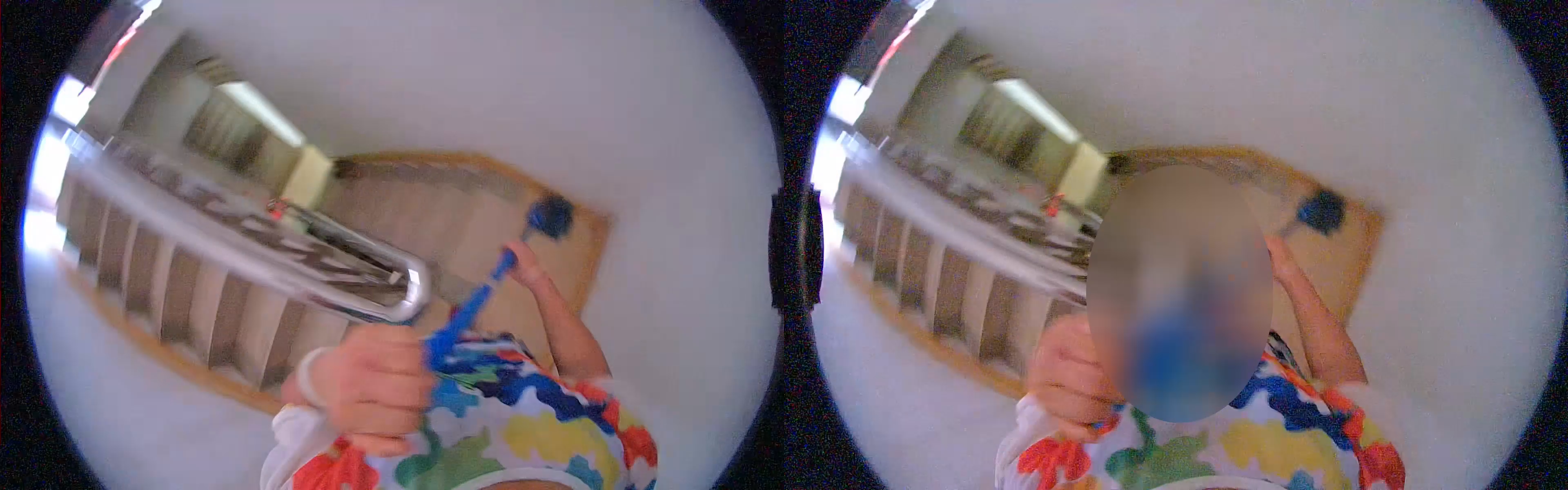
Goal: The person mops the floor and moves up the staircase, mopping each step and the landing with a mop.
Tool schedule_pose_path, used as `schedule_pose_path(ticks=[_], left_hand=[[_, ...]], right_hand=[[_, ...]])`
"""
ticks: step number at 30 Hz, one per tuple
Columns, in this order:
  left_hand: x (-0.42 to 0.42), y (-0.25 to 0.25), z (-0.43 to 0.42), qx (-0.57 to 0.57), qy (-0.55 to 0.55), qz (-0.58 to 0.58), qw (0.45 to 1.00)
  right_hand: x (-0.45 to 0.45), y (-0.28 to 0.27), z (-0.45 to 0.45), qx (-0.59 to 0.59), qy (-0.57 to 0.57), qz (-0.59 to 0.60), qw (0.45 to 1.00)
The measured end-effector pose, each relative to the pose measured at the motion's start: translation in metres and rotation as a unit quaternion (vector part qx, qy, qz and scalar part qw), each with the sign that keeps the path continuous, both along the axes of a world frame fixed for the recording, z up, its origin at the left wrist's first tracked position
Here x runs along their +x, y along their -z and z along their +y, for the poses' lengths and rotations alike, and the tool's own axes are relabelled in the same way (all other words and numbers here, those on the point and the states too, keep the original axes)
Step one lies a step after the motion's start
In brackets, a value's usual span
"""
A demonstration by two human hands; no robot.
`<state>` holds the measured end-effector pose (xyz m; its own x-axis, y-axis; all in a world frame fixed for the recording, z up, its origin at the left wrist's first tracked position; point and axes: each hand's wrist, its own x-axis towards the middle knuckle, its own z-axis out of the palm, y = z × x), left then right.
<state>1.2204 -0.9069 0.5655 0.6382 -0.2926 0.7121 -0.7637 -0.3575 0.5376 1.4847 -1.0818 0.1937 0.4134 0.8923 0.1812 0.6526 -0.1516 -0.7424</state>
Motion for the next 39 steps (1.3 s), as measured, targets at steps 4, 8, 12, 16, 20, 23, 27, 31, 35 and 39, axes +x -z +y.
schedule_pose_path(ticks=[4,8,12,16,20,23,27,31,35,39], left_hand=[[0.053,-0.061,0.034,0.083,-0.058,0.014,0.995],[0.071,-0.095,0.036,-0.009,-0.152,-0.015,0.988],[0.086,-0.102,0.057,-0.029,-0.403,0.057,0.913],[0.082,-0.050,0.037,-0.176,-0.435,0.270,0.841],[0.073,0.034,-0.016,-0.237,-0.524,0.469,0.670],[0.064,0.113,-0.092,-0.230,-0.545,0.566,0.574],[-0.001,0.233,-0.195,-0.230,-0.538,0.666,0.463],[-0.039,0.253,-0.244,-0.315,-0.592,0.650,0.358],[-0.067,0.269,-0.278,-0.418,-0.634,0.589,0.278],[-0.077,0.252,-0.298,-0.448,-0.657,0.554,0.245]], right_hand=[[0.042,-0.039,0.033,-0.153,-0.110,0.015,0.982],[0.075,-0.043,0.031,-0.111,-0.189,-0.022,0.975],[0.195,-0.114,0.046,-0.069,-0.077,0.016,0.995],[0.383,-0.080,0.030,0.040,0.215,0.332,0.918],[0.489,-0.111,0.034,-0.051,0.383,0.422,0.820],[0.526,-0.099,0.037,-0.103,0.320,0.409,0.849],[0.491,-0.057,-0.011,-0.111,0.285,0.393,0.867],[0.454,-0.040,-0.026,-0.186,0.345,0.302,0.869],[0.441,0.038,-0.068,-0.503,0.231,0.159,0.818],[0.350,0.053,-0.056,-0.612,0.012,0.121,0.781]])
